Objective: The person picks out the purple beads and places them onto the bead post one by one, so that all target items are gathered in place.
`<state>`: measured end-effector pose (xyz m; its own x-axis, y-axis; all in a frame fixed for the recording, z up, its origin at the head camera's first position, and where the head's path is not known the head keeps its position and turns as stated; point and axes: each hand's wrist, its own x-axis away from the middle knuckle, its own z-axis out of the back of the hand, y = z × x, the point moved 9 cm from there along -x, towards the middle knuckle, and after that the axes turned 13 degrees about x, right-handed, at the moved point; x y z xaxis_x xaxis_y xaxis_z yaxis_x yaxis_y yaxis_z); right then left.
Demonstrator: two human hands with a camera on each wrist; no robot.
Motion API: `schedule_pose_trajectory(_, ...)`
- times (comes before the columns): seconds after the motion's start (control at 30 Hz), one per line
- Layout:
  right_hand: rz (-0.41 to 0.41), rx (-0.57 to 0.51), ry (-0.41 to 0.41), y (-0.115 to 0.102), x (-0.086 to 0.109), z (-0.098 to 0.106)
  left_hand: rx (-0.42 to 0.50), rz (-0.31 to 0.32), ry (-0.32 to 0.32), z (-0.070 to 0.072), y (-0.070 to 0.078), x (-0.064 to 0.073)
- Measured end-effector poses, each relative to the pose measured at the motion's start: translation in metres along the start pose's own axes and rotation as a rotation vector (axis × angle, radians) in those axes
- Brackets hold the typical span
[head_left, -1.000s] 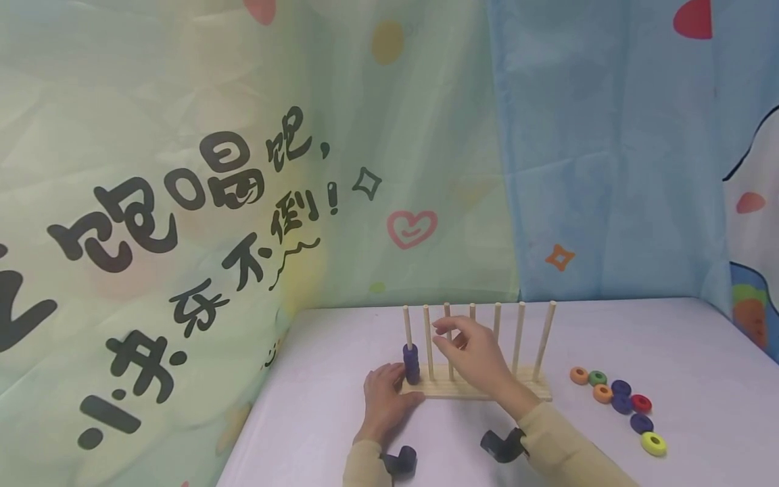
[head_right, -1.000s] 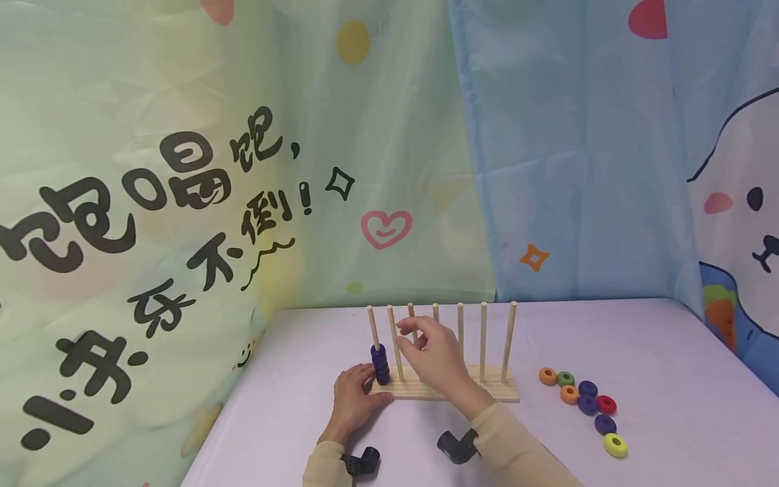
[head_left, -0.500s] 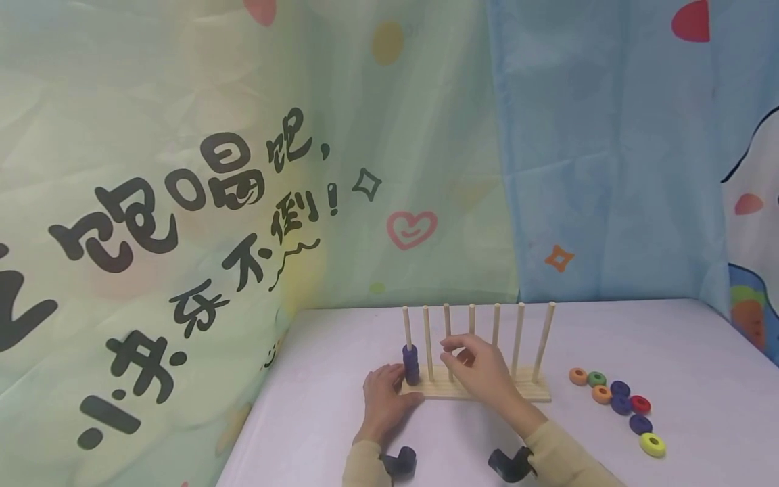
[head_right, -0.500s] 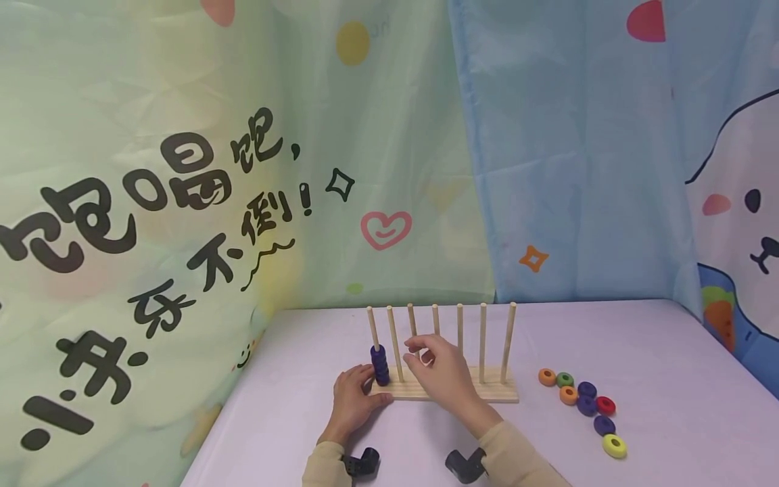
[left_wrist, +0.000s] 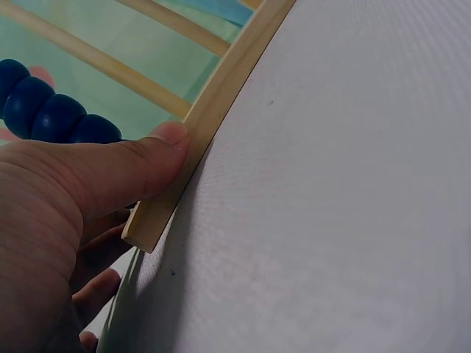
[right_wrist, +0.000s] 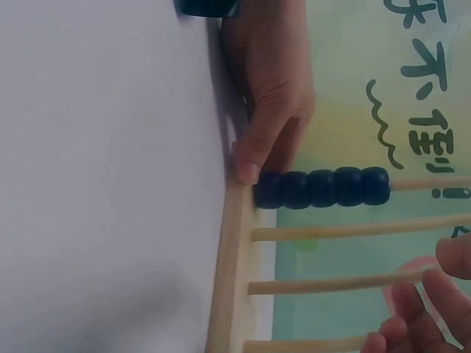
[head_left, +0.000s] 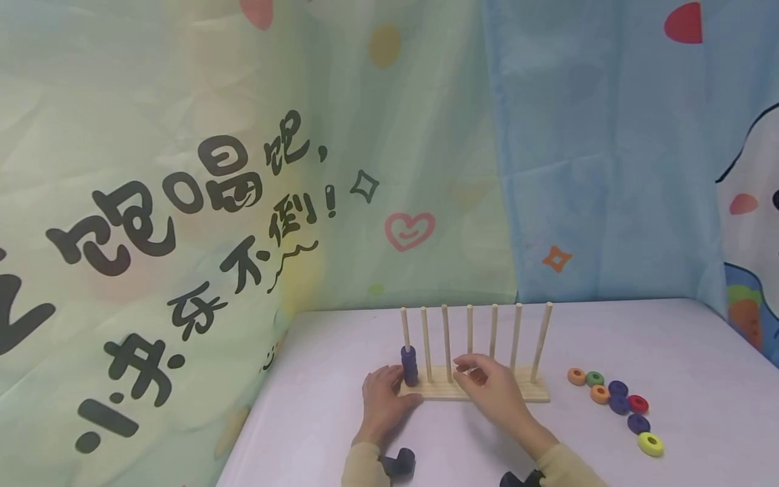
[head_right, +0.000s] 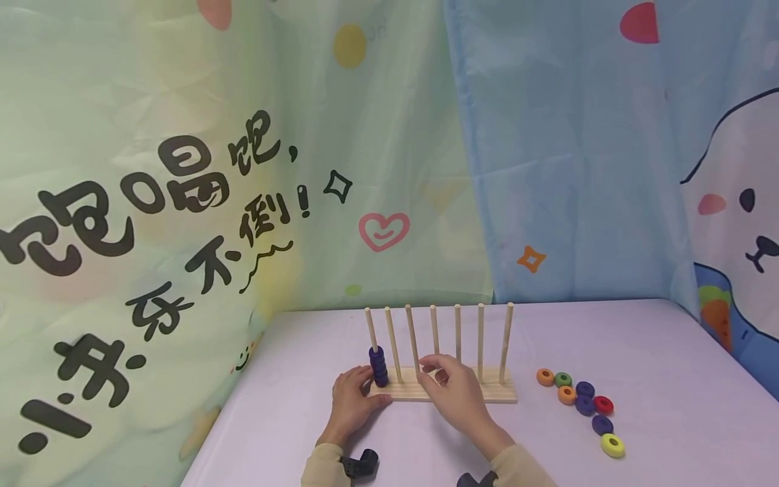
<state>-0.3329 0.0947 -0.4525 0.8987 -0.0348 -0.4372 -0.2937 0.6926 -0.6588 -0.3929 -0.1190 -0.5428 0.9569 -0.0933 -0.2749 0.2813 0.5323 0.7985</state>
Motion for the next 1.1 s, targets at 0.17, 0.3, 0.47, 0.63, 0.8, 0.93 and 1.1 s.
schedule_pose_trajectory(0.17,-0.02,0.002,0.008,0.011,0.008,0.001,0.007,0.004,-0.003,0.0,-0.002,0.0)
schedule_pose_trajectory(0.3,-0.052,0.006,0.006,0.021,0.014,0.002,0.016,-0.008,0.001,0.001,0.0,0.001)
schedule_pose_trajectory(0.47,-0.095,0.044,-0.008,0.032,0.022,0.002,0.02,-0.02,0.003,0.001,0.002,0.001)
schedule_pose_trajectory(0.63,-0.122,0.099,-0.046,0.044,0.031,0.004,0.017,-0.017,-0.001,0.001,0.003,0.001)
schedule_pose_trajectory(0.8,-0.136,0.112,-0.05,0.057,0.041,0.011,0.007,-0.013,-0.004,0.001,0.002,0.001)
schedule_pose_trajectory(0.93,-0.181,0.123,-0.042,0.068,0.047,0.017,0.01,-0.006,-0.009,0.0,0.001,0.001)
schedule_pose_trajectory(1.1,-0.234,0.153,-0.038,0.083,0.051,0.022,0.006,-0.018,-0.004,0.0,0.001,0.001)
